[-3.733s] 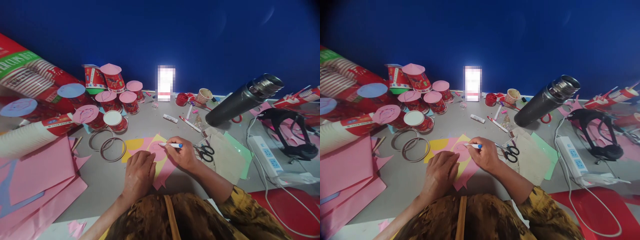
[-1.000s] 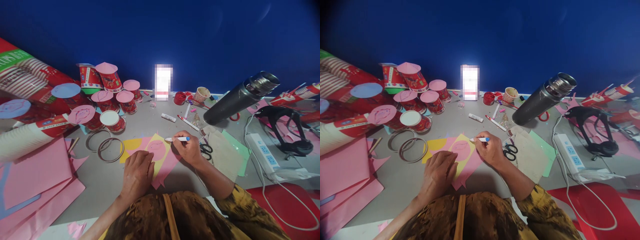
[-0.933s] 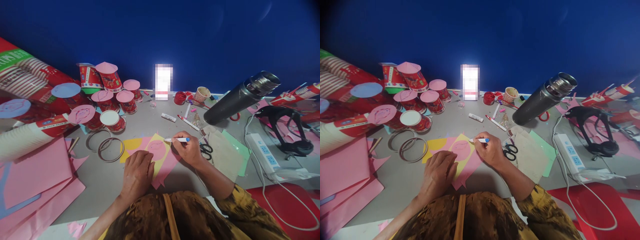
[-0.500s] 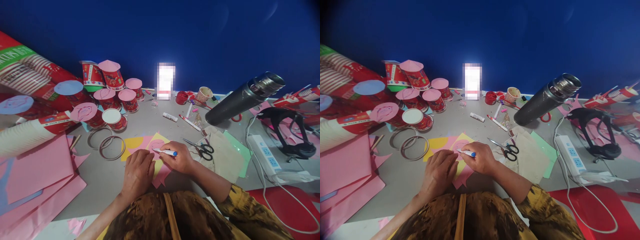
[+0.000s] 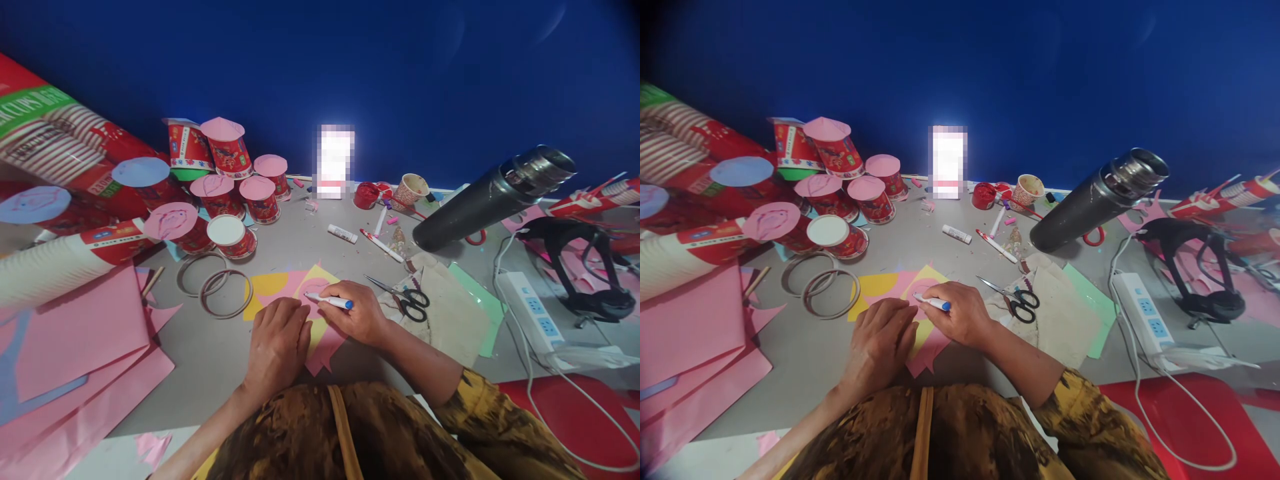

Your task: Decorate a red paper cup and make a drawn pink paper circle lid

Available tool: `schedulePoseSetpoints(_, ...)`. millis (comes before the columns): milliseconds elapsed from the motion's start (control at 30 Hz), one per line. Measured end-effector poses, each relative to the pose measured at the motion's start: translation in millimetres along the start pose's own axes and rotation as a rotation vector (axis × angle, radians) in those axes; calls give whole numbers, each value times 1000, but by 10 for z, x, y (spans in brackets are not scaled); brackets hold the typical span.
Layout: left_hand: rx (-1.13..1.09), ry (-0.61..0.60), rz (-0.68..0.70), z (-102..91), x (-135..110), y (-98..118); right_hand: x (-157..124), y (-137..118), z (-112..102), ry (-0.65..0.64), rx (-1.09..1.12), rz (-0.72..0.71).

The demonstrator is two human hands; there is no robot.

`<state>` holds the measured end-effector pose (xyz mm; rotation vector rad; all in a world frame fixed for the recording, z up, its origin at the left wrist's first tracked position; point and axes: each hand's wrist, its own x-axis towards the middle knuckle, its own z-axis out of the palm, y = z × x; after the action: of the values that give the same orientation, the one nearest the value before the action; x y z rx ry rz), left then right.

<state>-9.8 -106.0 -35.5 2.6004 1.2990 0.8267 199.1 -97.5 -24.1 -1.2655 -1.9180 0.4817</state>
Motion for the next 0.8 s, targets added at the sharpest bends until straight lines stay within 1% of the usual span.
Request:
schedulePoseSetpoints(267,-7,-9,-23,11,-9,-4,0,14,3,-30,-18,19)
schedulePoseSetpoints(600,-11,-5,-16,-1,3,2,-19,-57,-130,58,-28,27)
schedulePoseSetpoints(800,1,-10,-13,6,-2,-4,-5,-55,-96,22,-15,16)
